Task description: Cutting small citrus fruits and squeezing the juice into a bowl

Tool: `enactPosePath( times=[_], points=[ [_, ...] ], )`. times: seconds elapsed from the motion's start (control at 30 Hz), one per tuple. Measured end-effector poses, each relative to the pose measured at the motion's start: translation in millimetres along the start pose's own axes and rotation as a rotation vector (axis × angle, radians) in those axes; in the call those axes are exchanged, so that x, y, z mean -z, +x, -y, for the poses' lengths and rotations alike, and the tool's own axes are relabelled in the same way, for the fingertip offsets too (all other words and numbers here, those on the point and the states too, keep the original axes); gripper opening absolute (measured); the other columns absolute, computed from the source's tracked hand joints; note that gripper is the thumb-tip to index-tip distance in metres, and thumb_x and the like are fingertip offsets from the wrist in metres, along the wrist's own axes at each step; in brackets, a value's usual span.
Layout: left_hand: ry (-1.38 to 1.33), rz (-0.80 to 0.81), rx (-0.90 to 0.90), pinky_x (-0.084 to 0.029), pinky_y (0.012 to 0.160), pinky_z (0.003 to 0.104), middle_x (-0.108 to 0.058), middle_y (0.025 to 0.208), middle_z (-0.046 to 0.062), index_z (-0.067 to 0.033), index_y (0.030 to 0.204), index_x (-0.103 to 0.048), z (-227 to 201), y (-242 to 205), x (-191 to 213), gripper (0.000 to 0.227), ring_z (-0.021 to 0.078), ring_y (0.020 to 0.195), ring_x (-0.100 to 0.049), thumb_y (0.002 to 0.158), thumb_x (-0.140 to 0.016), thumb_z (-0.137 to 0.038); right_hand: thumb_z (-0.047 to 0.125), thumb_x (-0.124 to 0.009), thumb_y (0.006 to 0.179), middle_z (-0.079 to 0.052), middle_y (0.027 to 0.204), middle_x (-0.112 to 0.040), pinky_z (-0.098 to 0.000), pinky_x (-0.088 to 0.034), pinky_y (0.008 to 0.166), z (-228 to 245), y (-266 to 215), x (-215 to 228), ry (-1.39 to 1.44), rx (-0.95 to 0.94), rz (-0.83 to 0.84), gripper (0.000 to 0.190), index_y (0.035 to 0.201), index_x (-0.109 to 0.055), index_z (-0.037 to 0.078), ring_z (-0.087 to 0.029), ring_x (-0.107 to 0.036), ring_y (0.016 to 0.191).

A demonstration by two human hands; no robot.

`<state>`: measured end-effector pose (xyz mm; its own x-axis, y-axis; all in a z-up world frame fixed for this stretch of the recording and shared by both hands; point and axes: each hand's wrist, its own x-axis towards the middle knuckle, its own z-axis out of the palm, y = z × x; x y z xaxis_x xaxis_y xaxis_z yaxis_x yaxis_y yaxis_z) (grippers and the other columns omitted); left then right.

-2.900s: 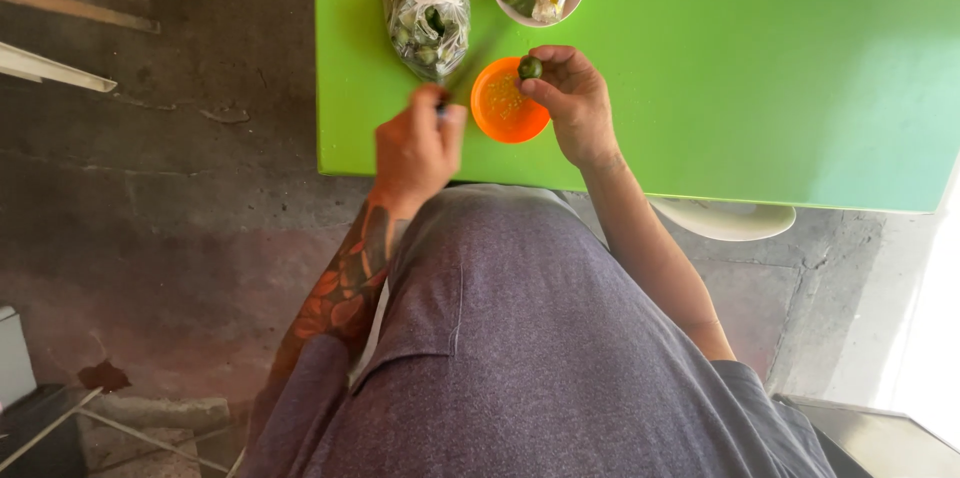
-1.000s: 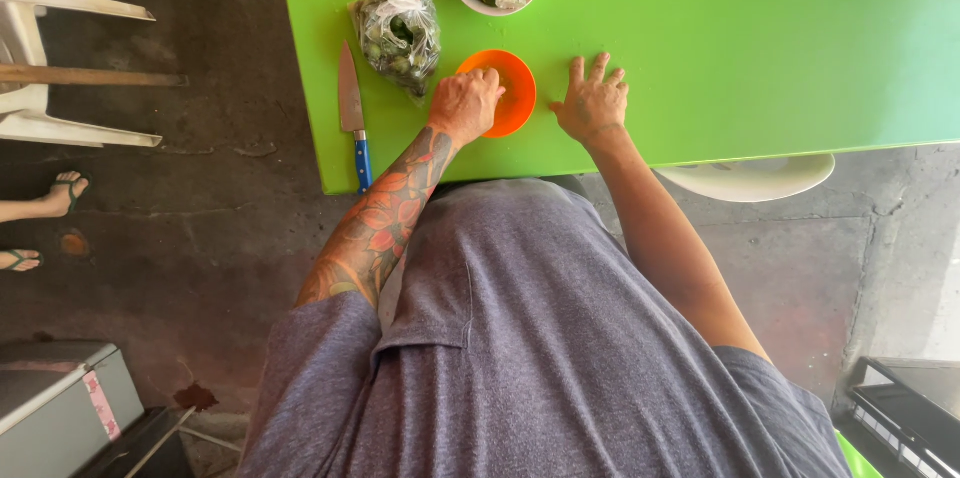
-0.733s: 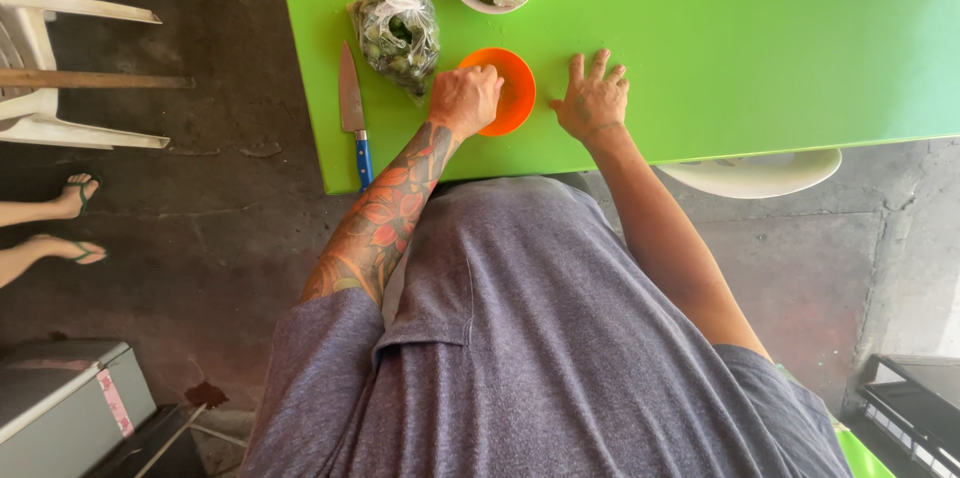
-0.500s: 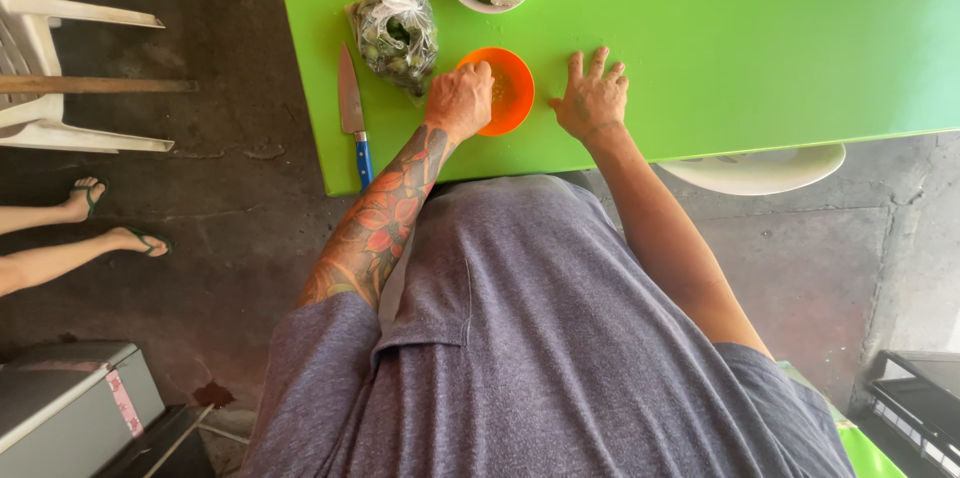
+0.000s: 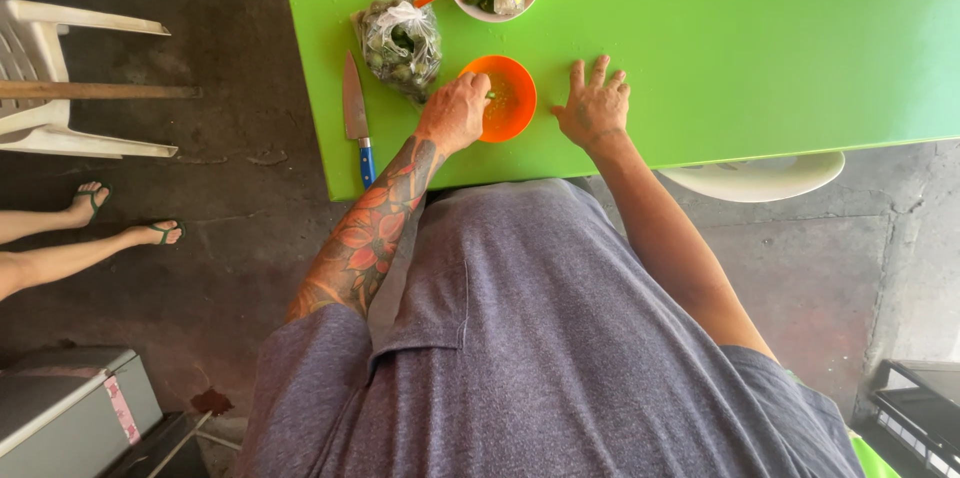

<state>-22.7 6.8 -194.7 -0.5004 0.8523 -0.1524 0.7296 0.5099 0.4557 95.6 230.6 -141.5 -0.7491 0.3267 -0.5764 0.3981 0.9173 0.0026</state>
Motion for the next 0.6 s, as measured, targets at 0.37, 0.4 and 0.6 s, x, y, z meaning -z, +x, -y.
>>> enactPosePath(
  times=[0.37, 0.4, 0.6],
  points=[
    [0.094, -0.121, -0.085, -0.059, 0.062, 0.049, -0.061, 0.071, 0.012, -0.0122, 0.086, -0.053, -17, -4, 13, 0.021, 0.0368, 0.068, -0.072, 0.098, -0.059, -0.029, 0.061, -0.054, 0.1, -0.033, 0.162, -0.028, -0.0603, -0.037, 0.117, -1, 4, -7, -0.004, -0.008, -0.007, 0.087, 0.163, -0.027, 0.008, -0.053, -0.041, 0.142],
    [0.107, -0.152, -0.09, -0.059, 0.061, 0.048, -0.062, 0.069, 0.012, -0.0127, 0.084, -0.054, -19, -4, 16, 0.023, 0.0358, 0.066, -0.072, 0.097, -0.06, -0.03, 0.061, -0.054, 0.1, -0.033, 0.162, -0.028, -0.0605, -0.036, 0.117, 0, 3, -7, 0.005, -0.014, -0.01, 0.087, 0.163, -0.028, 0.008, -0.053, -0.041, 0.142],
    [0.159, -0.186, -0.067, -0.059, 0.055, 0.041, -0.064, 0.06, 0.007, -0.0159, 0.072, -0.056, -18, -1, 10, 0.023, 0.0286, 0.059, -0.072, 0.092, -0.063, -0.026, 0.06, -0.054, 0.1, -0.033, 0.162, -0.028, -0.0597, -0.036, 0.118, -1, 5, -9, 0.0, -0.013, -0.003, 0.087, 0.164, -0.027, 0.008, -0.053, -0.04, 0.142]
  ],
)
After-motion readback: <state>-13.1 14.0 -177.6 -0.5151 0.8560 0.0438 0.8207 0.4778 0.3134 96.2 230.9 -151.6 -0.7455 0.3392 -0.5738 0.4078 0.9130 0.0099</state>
